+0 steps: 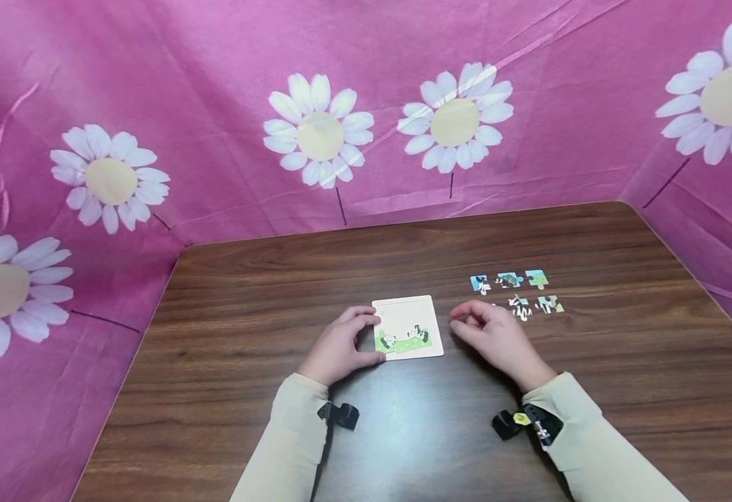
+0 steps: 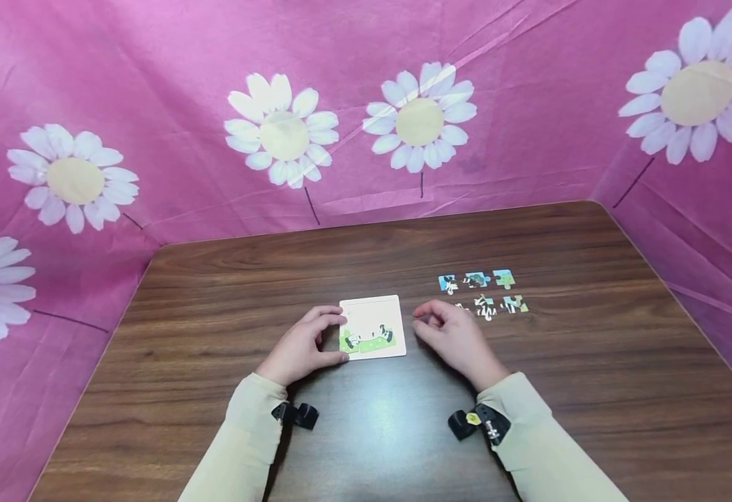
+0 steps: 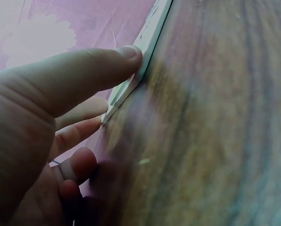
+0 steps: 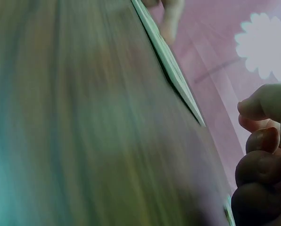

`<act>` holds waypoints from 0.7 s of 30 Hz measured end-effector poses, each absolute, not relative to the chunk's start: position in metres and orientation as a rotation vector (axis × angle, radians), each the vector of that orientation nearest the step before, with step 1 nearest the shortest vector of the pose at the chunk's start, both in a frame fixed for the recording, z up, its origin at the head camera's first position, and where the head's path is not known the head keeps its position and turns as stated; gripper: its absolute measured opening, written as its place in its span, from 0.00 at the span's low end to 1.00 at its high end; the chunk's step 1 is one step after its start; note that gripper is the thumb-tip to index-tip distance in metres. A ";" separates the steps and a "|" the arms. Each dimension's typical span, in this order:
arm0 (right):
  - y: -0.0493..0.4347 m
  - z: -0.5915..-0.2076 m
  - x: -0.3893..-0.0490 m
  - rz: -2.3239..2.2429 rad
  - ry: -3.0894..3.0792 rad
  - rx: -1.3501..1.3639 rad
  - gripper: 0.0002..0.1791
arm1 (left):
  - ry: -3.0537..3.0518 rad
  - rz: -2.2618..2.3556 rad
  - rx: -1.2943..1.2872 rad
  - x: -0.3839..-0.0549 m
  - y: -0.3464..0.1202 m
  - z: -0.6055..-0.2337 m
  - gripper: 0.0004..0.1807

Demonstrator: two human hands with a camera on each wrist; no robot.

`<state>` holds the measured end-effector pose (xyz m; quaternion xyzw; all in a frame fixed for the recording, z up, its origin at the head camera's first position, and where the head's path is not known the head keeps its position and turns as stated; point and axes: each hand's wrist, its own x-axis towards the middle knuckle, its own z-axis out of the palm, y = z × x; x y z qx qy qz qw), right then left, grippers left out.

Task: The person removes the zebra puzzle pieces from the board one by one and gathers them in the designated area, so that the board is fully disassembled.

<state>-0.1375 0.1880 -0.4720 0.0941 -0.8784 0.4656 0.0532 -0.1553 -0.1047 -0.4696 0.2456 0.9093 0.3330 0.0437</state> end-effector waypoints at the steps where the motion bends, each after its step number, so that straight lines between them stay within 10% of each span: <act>1: 0.183 -0.472 -0.138 1.427 -2.674 0.298 0.06 | 2.780 1.016 0.758 -0.155 -0.105 -0.469 0.33; 21: 0.110 -0.468 -0.143 1.106 -2.957 0.636 0.17 | 2.773 0.943 0.803 -0.159 -0.108 -0.468 0.34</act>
